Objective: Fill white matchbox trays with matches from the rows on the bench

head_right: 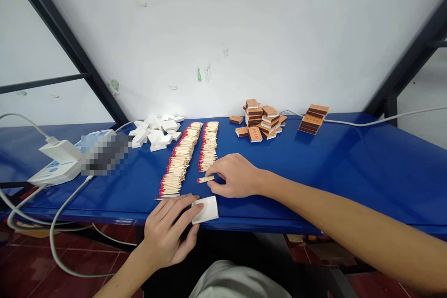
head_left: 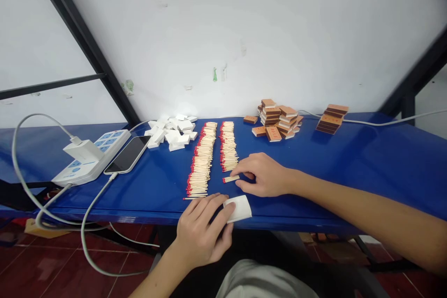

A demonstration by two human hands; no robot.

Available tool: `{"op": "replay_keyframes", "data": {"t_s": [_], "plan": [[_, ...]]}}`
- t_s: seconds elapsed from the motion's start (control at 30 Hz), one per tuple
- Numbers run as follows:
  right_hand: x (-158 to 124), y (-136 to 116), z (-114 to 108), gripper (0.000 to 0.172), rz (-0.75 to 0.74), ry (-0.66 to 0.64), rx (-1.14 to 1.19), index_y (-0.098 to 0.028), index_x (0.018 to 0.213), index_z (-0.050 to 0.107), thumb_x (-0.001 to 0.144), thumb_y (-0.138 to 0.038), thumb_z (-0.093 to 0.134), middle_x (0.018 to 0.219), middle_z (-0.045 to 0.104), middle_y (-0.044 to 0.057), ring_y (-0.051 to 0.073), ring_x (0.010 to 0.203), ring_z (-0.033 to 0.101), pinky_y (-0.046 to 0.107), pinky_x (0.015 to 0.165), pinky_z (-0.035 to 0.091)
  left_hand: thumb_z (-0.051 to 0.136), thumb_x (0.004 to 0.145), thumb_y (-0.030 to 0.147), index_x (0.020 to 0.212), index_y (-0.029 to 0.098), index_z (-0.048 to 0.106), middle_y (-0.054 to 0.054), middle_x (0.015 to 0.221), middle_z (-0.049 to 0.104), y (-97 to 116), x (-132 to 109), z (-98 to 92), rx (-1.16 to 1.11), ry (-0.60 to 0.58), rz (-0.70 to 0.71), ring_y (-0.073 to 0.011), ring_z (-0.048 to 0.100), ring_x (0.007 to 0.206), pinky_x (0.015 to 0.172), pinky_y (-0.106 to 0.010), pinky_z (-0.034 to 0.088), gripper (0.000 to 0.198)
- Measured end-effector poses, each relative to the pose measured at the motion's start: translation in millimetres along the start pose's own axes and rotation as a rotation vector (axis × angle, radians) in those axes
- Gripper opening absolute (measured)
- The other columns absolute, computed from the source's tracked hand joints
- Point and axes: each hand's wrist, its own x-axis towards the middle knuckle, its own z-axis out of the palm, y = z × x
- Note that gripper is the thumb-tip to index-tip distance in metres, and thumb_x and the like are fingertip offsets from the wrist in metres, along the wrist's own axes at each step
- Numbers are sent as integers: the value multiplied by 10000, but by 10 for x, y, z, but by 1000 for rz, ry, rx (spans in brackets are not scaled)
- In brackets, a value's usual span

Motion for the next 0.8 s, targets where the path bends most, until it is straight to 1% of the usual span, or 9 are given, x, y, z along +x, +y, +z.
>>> {"op": "replay_keyframes", "data": {"t_s": [0.13, 0.33, 0.5, 0.57, 0.7, 0.8], "plan": [[0, -11, 16, 243, 8, 2, -24, -180, 1015, 743, 842, -229, 579, 700, 685, 2, 123, 579, 535, 262, 650, 369, 535, 865, 156, 1118, 141, 641, -121, 1097, 704, 4, 12, -12, 9, 10, -2, -250, 659, 994, 815, -370, 494, 275], [13, -23, -2, 180, 0, -34, -25, -180, 883, 736, 868, -225, 562, 658, 652, -4, 115, 574, 513, 256, 607, 333, 530, 863, 161, 1117, 146, 640, -119, 1083, 709, 6, 15, -22, 19, 15, 1, -250, 667, 983, 799, -367, 504, 277], [13, -15, 0, 182, -13, -32, -3, -176, 865, 737, 868, -220, 561, 636, 633, -4, 115, 569, 509, 252, 592, 326, 533, 858, 162, 1123, 150, 639, -120, 1076, 709, 8, 15, -19, 19, 16, -5, -256, 672, 983, 804, -370, 511, 286], [10, -2, 14, 183, -8, -18, 0, -175, 898, 740, 866, -222, 566, 650, 649, -3, 115, 571, 519, 250, 606, 337, 539, 854, 158, 1119, 142, 637, -124, 1076, 708, 8, 14, -17, 12, 19, 1, -258, 670, 979, 802, -369, 509, 283], [5, 33, 49, 241, 35, 32, -26, -184, 1048, 731, 884, -234, 562, 720, 694, 1, 120, 595, 551, 258, 665, 372, 534, 859, 157, 1118, 138, 635, -124, 1080, 708, 8, 14, -14, 4, 20, -2, -256, 665, 978, 807, -369, 504, 279], [4, 52, 63, 251, 53, 43, -57, -192, 1060, 731, 894, -230, 547, 767, 714, 11, 130, 626, 575, 266, 685, 382, 531, 862, 157, 1123, 141, 634, -122, 1082, 709, 5, 15, -15, 9, 12, -3, -252, 668, 980, 809, -367, 505, 281]]}}
